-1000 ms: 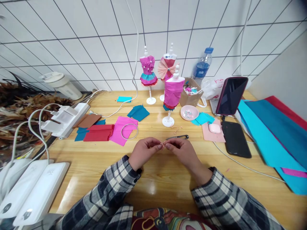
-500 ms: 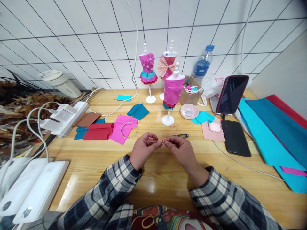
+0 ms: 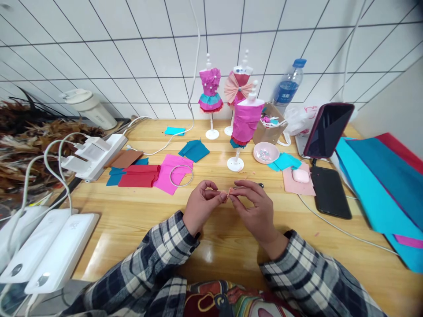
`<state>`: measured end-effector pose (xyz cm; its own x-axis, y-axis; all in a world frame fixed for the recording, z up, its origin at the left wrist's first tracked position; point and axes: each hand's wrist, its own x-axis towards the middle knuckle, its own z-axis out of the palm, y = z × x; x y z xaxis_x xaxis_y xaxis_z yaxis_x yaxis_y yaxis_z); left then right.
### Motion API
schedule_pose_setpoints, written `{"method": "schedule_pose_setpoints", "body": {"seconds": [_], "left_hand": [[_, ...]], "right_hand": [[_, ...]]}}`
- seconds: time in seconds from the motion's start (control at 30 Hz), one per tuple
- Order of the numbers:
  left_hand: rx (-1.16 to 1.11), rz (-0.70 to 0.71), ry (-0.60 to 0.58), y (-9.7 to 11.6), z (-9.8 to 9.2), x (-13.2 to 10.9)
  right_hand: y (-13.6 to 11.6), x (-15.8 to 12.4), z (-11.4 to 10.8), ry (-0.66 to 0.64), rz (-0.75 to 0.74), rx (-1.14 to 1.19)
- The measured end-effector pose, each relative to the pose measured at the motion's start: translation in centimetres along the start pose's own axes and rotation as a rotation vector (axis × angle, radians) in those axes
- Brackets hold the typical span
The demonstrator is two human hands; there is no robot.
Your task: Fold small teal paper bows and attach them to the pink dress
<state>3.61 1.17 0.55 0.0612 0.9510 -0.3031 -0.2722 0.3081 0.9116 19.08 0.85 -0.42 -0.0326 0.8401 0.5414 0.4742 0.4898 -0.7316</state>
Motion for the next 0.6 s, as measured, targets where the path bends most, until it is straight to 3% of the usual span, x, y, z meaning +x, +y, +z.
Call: {"method": "schedule_pose_setpoints", "body": {"seconds": [0.6], "left_hand": [[0.007, 0.005, 0.015, 0.05, 0.10, -0.33]], "right_hand": [[0.67, -0.42, 0.01, -0.036, -0.124, -0.125]]}}
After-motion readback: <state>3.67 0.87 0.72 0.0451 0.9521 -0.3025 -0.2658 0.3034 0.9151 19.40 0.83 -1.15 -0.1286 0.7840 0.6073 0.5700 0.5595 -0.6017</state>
